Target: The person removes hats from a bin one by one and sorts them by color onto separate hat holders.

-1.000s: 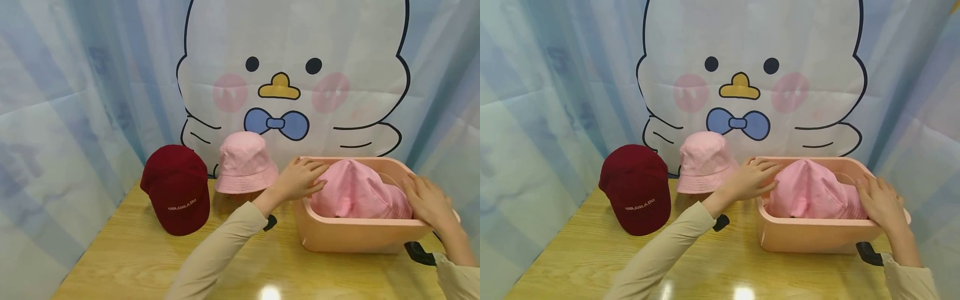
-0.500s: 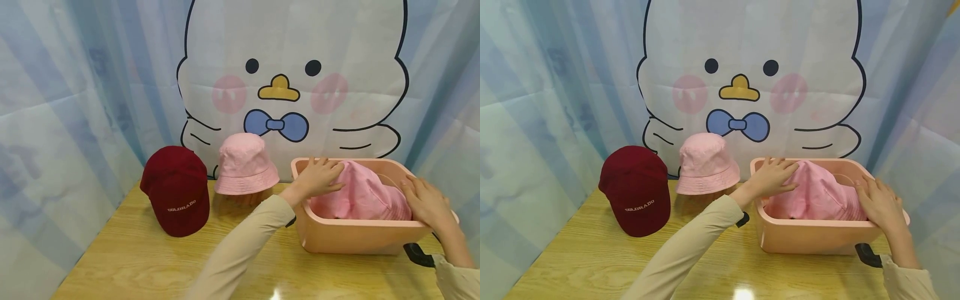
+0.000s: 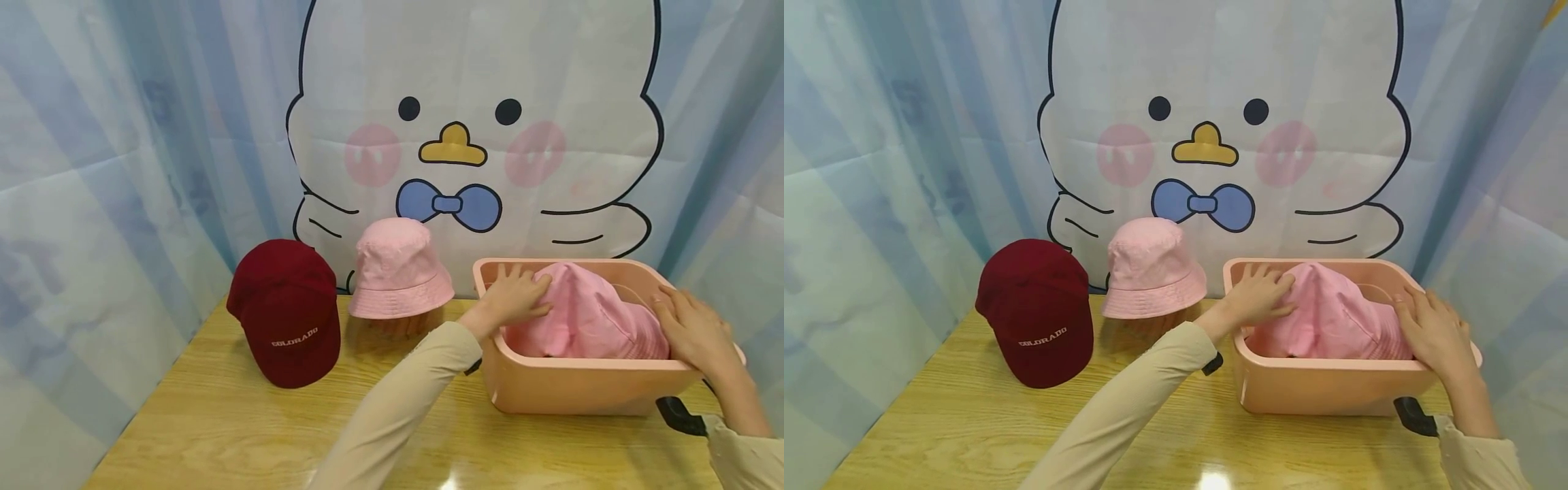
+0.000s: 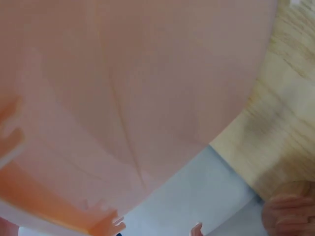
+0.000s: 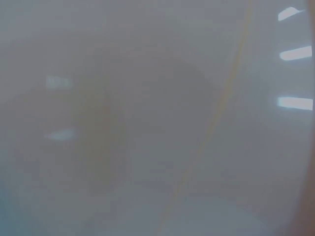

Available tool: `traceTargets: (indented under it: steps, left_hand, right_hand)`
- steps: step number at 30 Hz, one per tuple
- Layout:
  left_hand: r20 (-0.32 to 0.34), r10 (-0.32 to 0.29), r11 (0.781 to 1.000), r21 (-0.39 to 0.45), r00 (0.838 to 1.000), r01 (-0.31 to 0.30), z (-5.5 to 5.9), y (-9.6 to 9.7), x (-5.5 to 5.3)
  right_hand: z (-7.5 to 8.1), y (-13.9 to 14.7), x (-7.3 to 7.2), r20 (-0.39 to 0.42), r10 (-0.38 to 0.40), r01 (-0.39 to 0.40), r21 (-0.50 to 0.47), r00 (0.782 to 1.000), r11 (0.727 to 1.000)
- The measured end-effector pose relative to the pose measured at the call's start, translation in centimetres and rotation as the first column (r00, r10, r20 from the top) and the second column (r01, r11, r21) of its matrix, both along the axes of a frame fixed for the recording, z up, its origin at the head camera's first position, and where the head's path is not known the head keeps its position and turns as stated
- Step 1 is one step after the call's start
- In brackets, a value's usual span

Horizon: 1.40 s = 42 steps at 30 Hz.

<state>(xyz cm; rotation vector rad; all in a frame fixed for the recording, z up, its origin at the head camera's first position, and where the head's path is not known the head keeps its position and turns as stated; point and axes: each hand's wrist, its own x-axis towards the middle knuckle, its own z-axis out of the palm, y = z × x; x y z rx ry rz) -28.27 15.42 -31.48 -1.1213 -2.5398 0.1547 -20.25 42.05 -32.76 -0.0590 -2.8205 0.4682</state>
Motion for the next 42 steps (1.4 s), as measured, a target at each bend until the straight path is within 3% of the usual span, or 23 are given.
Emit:
traceTargets:
  steps: [5, 11, 16, 20, 27, 34, 42]
  left_hand:
    - [0.007, -0.011, 0.999, 0.031, 1.000, 0.011, -0.4, 0.1, 0.1]
    - [-0.052, 0.004, 1.000, -0.002, 0.999, -0.004, -0.5, 0.2, 0.5]
    - [-0.046, 0.003, 1.000, 0.003, 0.999, -0.003, -0.2, 0.1, 0.7]
    - [-0.078, -0.021, 1.000, 0.019, 0.997, 0.023, 0.4, 0.0, 0.9]
    - [-0.132, -0.043, 0.995, 0.088, 0.990, 0.055, 3.2, -0.4, 1.6]
    - [-0.245, -0.042, 0.971, 0.218, 0.969, 0.097, 6.2, -1.4, 1.1]
    - [-0.287, -0.033, 0.955, 0.272, 0.958, 0.114, 8.9, -2.3, 1.1]
  right_hand:
    - [-0.1, -0.1, 0.0, -0.003, 0.004, -0.004, 0.001, 1.000, 1.000]
    - [-0.3, 0.0, 0.3, -0.004, -0.009, 0.009, 0.000, 1.000, 1.000]
    - [-0.4, 0.0, 0.3, -0.008, -0.034, 0.034, 0.001, 0.999, 0.999]
    - [-0.4, 0.0, 0.3, -0.008, -0.046, 0.046, 0.003, 0.999, 0.999]
    - [-0.3, 0.0, 0.2, -0.015, -0.031, 0.031, 0.005, 0.999, 1.000]
    - [-0.2, 0.1, 0.2, -0.040, -0.015, 0.014, -0.031, 0.999, 0.999]
    - [-0.1, 0.0, 0.1, -0.083, -0.002, -0.006, -0.103, 0.997, 0.995]
